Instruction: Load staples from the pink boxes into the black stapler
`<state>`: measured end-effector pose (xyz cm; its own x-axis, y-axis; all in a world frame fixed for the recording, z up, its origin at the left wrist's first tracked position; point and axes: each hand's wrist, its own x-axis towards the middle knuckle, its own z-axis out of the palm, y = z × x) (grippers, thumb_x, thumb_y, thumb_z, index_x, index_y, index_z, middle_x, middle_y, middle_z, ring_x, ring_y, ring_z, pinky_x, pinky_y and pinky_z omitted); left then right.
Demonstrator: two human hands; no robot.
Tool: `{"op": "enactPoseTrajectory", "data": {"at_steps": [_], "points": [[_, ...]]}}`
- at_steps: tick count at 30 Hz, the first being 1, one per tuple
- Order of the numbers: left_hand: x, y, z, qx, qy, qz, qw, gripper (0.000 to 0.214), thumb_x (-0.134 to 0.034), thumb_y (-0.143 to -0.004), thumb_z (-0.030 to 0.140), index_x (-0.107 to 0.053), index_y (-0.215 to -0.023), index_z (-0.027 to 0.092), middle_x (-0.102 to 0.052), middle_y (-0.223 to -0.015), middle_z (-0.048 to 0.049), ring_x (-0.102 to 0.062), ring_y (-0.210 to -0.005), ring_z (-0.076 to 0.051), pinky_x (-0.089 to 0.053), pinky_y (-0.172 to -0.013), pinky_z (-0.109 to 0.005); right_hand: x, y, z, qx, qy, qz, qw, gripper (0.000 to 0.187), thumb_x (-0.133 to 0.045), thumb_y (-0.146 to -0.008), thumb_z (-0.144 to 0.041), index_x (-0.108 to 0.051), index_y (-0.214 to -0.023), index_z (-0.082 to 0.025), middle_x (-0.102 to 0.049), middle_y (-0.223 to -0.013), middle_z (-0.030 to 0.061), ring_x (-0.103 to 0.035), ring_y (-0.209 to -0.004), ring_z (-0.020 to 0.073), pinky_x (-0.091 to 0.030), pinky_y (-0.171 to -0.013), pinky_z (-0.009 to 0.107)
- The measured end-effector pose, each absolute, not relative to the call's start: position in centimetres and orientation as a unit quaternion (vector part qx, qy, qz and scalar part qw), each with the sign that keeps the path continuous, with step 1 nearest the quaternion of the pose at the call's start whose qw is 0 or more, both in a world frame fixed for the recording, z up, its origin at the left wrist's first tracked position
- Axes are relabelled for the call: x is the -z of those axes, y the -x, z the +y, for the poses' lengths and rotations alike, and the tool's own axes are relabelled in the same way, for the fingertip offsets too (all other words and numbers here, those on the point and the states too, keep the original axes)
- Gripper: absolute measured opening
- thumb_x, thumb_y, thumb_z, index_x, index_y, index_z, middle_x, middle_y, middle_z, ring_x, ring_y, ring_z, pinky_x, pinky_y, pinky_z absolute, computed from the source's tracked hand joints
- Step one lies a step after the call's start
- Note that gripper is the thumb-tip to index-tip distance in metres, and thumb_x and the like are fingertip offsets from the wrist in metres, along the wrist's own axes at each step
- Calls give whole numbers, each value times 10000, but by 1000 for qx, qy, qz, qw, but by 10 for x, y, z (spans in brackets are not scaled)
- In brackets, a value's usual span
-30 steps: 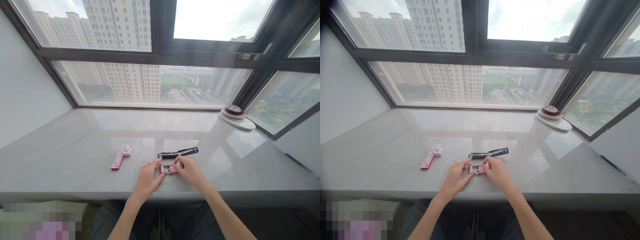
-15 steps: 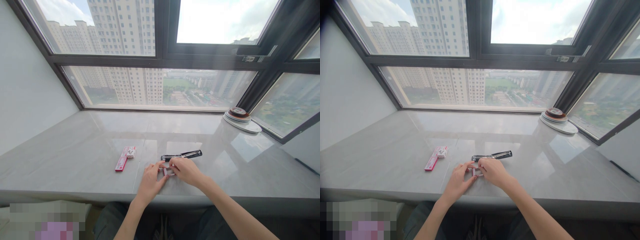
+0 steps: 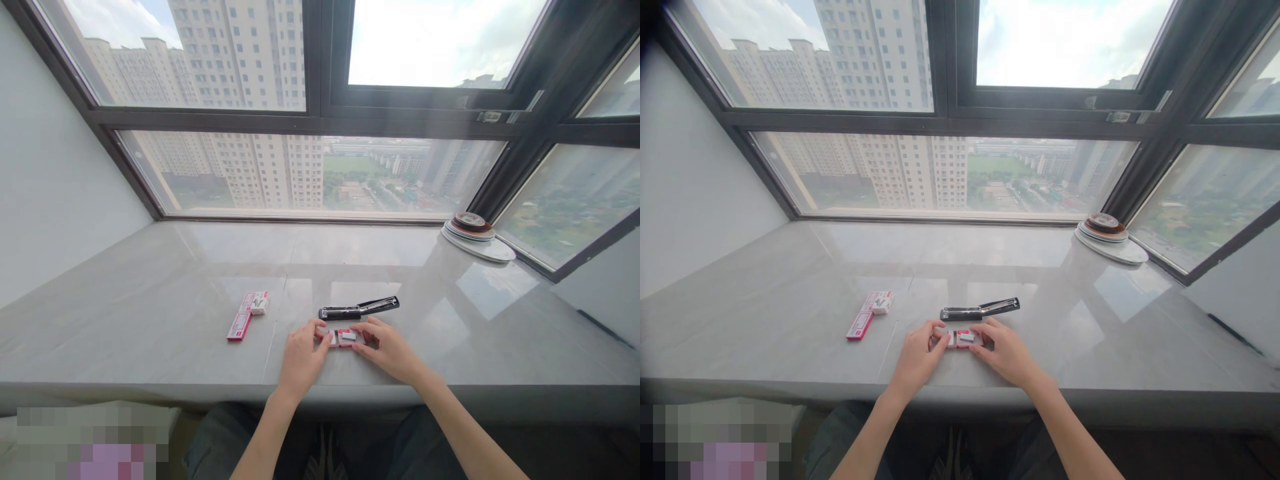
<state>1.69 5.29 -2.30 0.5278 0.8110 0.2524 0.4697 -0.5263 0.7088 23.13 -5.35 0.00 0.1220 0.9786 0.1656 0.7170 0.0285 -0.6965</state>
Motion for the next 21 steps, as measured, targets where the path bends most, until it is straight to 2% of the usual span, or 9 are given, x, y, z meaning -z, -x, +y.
{"op": "enactPoseTrajectory", "data": {"at_steps": [4,7,9,11,13,16,21], "points": [[25,-23,45,-293,-826,363,317,161,-529,-985,342,-606,-1093,252,-714,-875,9,-636,-761,-176,-443,-860,-354,0,-221,-54,-191,669,-631,344,295,-698,-907,-428,-747,-1154,-275,-601,-863,14,-581,-767,182,-481,-724,294],[25,-21,56,-294,-815,369,337,185,-513,-988,346,-579,-1128,246,-691,-864,18,-610,-694,-152,-440,-761,-304,3,-212,-55,-177,677,-620,357,337,-699,-916,-456,-737,-1213,-302,-583,-847,7,-577,-739,176,-471,-699,288],[22,-22,72,-304,-809,394,312,249,-555,-962,355,-573,-1185,245,-666,-867,22,-606,-702,-149,-424,-723,-283,5,-205,-53,-166,683,-610,366,303,-680,-935,-470,-754,-1183,-313,-572,-834,4,-571,-716,168,-464,-691,284],[19,-25,90,-302,-822,401,268,325,-622,-919,360,-595,-1223,251,-650,-878,17,-619,-781,-165,-413,-758,-287,7,-199,-50,-163,685,-607,369,245,-662,-953,-458,-780,-1093,-296,-573,-817,3,-568,-702,164,-460,-692,283],[16,-30,104,-281,-846,381,245,320,-679,-880,375,-655,-1178,262,-650,-870,11,-621,-857,-187,-398,-802,-301,5,-195,-44,-163,677,-616,368,210,-651,-965,-424,-781,-1037,-277,-586,-815,3,-571,-709,163,-455,-704,282],[16,-33,108,-252,-866,353,249,253,-732,-842,423,-722,-1049,278,-655,-818,18,-611,-863,-193,-376,-804,-306,0,-197,-33,-145,665,-628,377,189,-622,-986,-376,-757,-1063,-268,-614,-856,7,-580,-746,164,-447,-730,279],[25,-25,87,-257,-860,364,249,255,-718,-866,470,-720,-1067,313,-658,-799,25,-586,-837,-197,-335,-777,-312,-5,-212,-13,-107,680,-624,370,175,-604,-998,-340,-740,-1077,-265,-617,-865,5,-580,-748,157,-425,-720,269]]}}
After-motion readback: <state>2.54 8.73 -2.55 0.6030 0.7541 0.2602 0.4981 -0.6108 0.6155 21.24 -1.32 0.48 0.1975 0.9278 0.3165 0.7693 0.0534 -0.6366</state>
